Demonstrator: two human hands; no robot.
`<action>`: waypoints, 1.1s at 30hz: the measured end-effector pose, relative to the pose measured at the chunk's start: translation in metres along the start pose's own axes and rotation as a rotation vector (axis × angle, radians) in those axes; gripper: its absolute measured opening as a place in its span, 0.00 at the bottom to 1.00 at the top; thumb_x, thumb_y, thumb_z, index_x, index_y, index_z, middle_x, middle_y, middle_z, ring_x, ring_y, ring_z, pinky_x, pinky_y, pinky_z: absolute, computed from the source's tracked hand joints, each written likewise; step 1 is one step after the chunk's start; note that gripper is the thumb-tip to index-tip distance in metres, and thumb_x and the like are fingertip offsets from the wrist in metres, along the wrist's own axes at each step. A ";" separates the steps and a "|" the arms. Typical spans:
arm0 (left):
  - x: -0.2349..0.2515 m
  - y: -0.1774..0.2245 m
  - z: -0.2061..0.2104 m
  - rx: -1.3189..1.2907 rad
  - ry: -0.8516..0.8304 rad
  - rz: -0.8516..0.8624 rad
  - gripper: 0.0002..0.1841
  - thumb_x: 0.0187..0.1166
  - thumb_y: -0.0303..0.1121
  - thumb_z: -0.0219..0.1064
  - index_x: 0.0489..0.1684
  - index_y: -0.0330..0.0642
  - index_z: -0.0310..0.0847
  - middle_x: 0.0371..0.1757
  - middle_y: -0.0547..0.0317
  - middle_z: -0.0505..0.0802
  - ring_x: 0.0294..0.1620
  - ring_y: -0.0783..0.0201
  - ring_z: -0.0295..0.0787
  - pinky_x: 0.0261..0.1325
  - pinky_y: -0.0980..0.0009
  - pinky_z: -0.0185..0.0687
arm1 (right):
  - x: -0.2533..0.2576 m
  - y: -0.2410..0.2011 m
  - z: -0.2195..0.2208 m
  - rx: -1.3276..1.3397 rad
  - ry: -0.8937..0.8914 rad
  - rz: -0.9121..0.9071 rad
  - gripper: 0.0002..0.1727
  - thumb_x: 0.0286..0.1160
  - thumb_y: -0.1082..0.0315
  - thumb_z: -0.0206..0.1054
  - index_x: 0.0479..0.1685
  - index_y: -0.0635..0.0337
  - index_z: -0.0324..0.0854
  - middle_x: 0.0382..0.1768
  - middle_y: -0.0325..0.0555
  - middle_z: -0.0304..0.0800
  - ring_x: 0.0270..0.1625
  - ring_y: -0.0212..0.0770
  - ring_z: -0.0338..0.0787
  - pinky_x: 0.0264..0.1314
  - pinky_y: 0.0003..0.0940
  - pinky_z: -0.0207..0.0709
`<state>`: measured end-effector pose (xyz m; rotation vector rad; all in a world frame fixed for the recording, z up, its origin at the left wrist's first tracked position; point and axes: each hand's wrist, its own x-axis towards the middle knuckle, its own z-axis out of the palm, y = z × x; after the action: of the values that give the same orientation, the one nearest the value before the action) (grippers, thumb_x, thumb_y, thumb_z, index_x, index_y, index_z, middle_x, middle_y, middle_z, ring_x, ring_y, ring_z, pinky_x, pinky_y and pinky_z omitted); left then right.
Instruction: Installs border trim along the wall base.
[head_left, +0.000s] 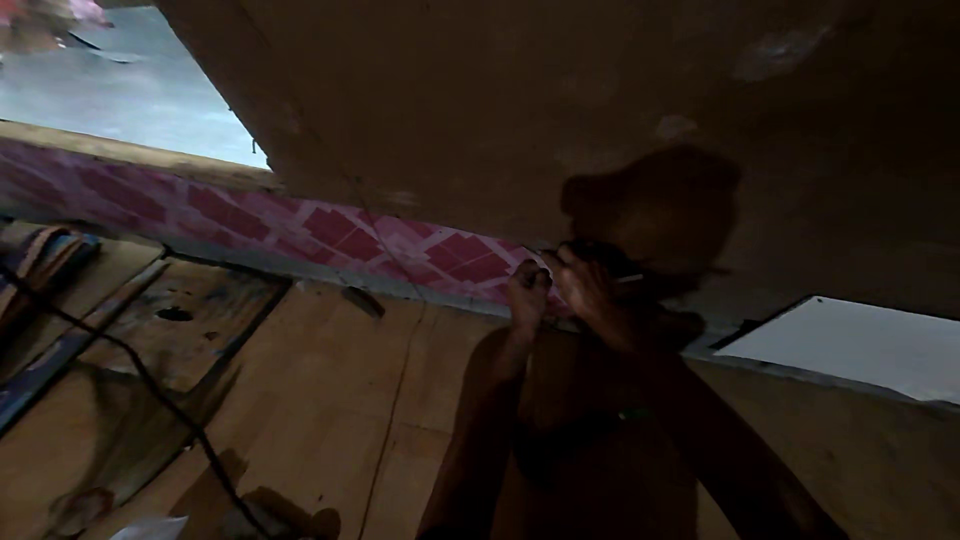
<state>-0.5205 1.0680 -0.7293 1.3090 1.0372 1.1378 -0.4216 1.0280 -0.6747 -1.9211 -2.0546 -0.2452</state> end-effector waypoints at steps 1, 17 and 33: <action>0.000 0.000 0.000 -0.003 -0.002 -0.002 0.07 0.82 0.23 0.64 0.48 0.28 0.85 0.36 0.52 0.91 0.35 0.70 0.86 0.45 0.70 0.85 | 0.000 -0.001 0.000 -0.008 -0.015 0.003 0.18 0.79 0.76 0.65 0.66 0.58 0.87 0.53 0.62 0.87 0.48 0.64 0.91 0.44 0.57 0.85; 0.000 -0.008 -0.003 -0.008 -0.013 0.078 0.06 0.80 0.20 0.63 0.46 0.26 0.85 0.37 0.52 0.90 0.35 0.72 0.85 0.45 0.74 0.83 | 0.001 -0.006 0.004 -0.117 -0.015 -0.082 0.17 0.79 0.78 0.64 0.64 0.68 0.84 0.53 0.66 0.85 0.44 0.64 0.92 0.40 0.54 0.87; 0.000 -0.014 -0.005 -0.069 -0.041 0.099 0.09 0.77 0.18 0.64 0.51 0.27 0.84 0.43 0.48 0.91 0.41 0.68 0.88 0.50 0.70 0.86 | 0.014 -0.031 -0.015 -0.167 -0.390 0.103 0.17 0.87 0.77 0.53 0.67 0.76 0.77 0.64 0.72 0.80 0.55 0.67 0.90 0.55 0.57 0.84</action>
<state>-0.5250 1.0700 -0.7436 1.3356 0.9036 1.2051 -0.4516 1.0333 -0.6533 -2.3224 -2.2203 -0.0172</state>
